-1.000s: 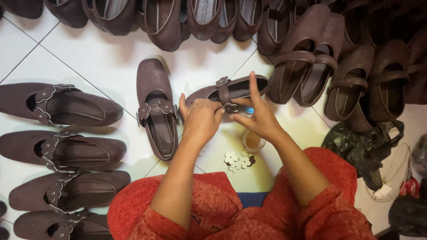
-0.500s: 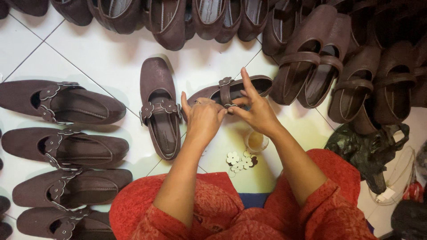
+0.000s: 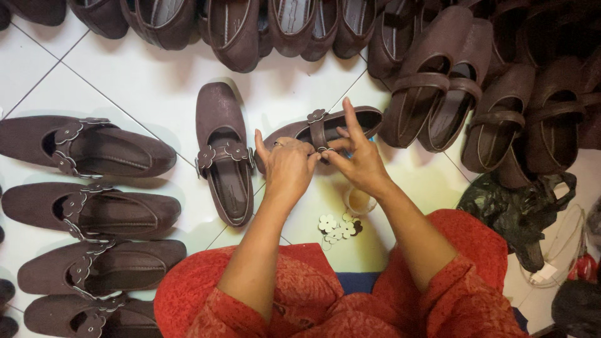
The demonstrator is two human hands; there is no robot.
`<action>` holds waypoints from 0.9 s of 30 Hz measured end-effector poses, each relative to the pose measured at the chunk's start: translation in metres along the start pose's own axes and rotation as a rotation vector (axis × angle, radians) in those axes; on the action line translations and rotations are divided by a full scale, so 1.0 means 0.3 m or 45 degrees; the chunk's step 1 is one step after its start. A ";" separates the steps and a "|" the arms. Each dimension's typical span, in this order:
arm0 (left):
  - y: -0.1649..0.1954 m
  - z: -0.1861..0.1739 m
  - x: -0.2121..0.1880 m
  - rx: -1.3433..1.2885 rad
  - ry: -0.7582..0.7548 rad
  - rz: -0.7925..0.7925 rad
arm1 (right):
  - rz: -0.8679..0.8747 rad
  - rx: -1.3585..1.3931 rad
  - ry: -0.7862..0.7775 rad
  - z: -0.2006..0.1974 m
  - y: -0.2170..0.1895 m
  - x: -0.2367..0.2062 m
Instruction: The person sits on the floor and decorates brown shoes by attaching flower-shaped embellishments to the straps. They pick up each shoe, place the decorations on the strap, and set the shoe down, repeating this process for multiple pairs.
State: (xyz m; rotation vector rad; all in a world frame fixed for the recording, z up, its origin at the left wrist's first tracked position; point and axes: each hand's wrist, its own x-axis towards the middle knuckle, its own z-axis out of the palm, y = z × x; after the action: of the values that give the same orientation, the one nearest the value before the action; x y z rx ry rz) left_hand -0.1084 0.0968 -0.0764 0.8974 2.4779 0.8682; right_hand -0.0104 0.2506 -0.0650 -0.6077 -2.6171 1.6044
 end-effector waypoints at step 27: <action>-0.012 -0.134 0.000 -0.211 0.216 -0.113 | -0.080 -0.288 0.014 0.005 -0.046 0.002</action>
State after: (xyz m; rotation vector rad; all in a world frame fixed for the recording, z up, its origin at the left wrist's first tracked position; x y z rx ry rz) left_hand -0.1305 0.0776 -0.0489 0.6779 2.5189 1.1416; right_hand -0.0158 0.2439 -0.0540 -0.5326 -2.8007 1.2953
